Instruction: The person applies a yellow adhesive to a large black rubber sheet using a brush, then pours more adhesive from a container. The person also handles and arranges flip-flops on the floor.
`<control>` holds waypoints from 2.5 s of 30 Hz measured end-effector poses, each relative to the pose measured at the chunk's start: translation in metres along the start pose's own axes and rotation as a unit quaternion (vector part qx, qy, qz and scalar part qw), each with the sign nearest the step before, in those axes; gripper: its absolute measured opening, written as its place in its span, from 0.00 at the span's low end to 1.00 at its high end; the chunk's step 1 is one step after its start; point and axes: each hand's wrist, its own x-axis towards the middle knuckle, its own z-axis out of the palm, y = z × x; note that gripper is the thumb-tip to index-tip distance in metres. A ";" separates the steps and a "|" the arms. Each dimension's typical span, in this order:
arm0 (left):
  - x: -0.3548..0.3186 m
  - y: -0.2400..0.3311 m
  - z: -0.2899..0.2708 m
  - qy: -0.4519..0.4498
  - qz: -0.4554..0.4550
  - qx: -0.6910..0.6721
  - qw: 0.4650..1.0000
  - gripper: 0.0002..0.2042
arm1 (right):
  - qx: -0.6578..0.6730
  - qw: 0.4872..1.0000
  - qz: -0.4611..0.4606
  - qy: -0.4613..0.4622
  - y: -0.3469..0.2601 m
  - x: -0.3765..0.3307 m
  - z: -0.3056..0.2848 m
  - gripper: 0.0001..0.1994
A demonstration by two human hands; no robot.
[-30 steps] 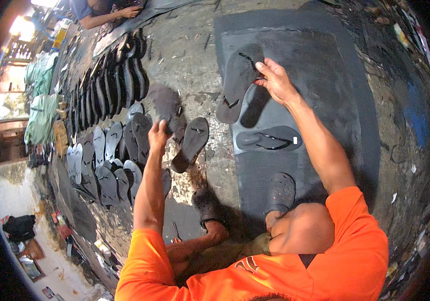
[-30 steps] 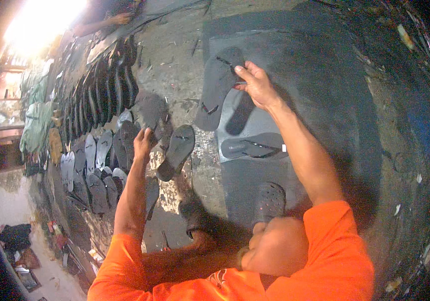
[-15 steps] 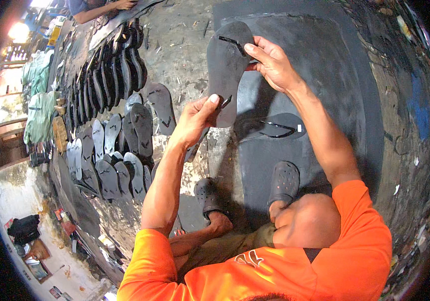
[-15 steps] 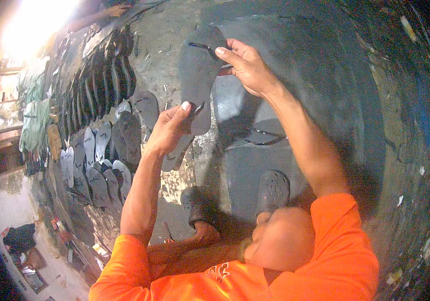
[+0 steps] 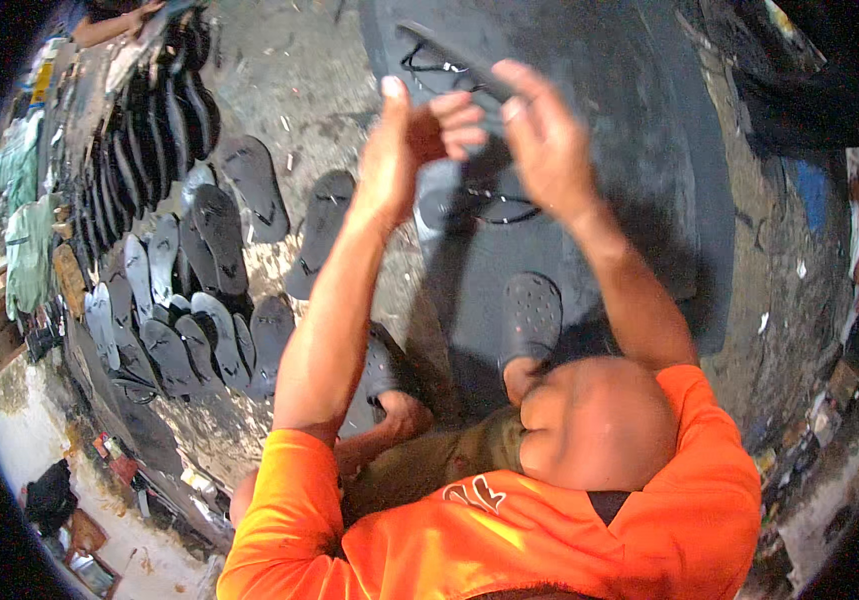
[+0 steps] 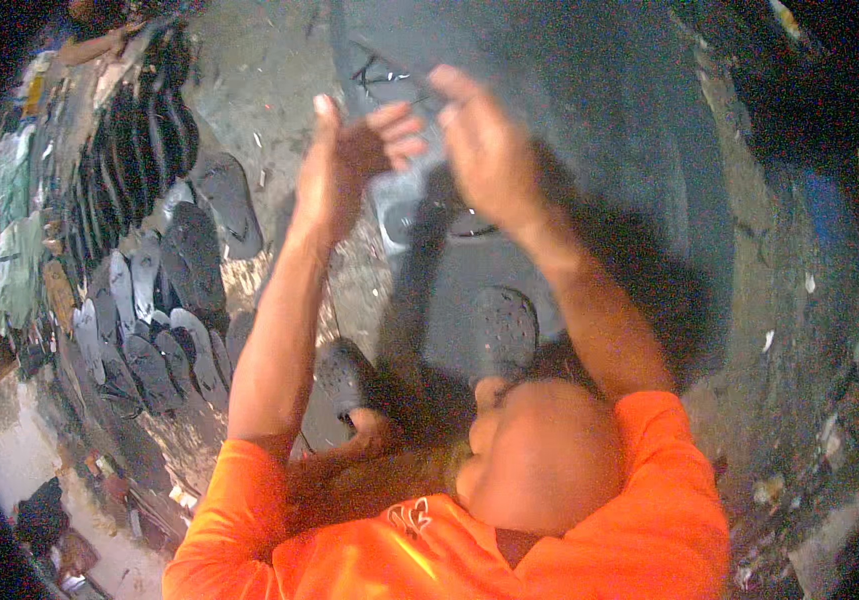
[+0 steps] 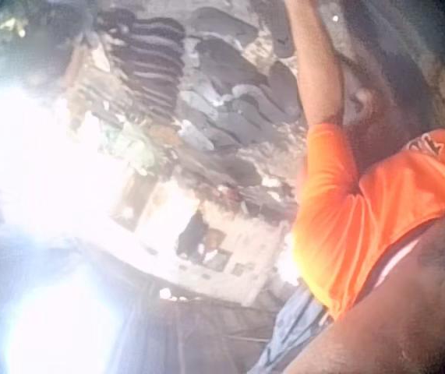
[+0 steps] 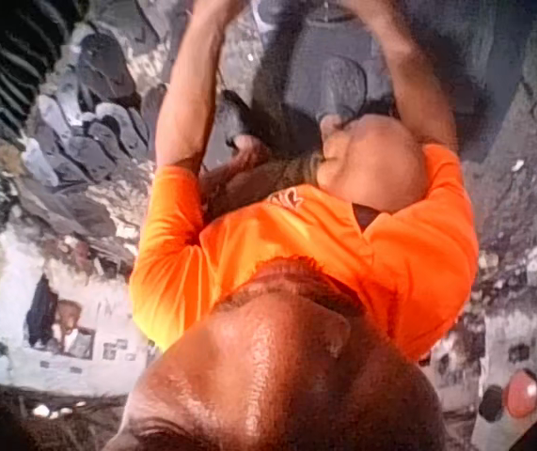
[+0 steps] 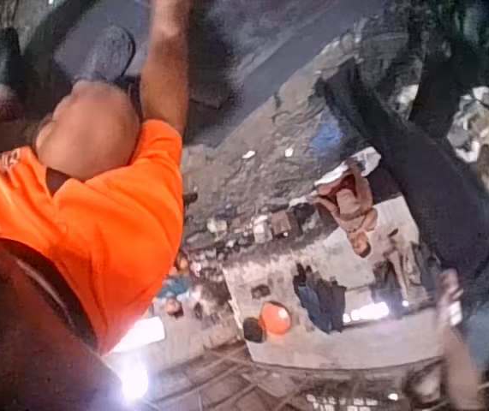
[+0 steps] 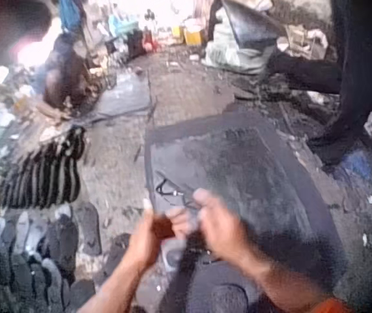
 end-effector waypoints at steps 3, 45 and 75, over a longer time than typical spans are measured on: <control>-0.001 -0.029 -0.065 0.261 0.136 0.247 0.923 0.26 | 0.318 0.926 0.204 0.002 0.047 -0.007 -0.021 0.18; -0.056 0.006 -0.086 0.219 -0.055 0.360 0.905 0.27 | 0.165 0.976 0.094 -0.108 0.046 -0.007 0.036 0.27; -0.063 0.015 -0.112 -0.032 -0.105 0.220 0.969 0.18 | 0.461 0.837 0.280 -0.098 0.026 -0.052 0.016 0.22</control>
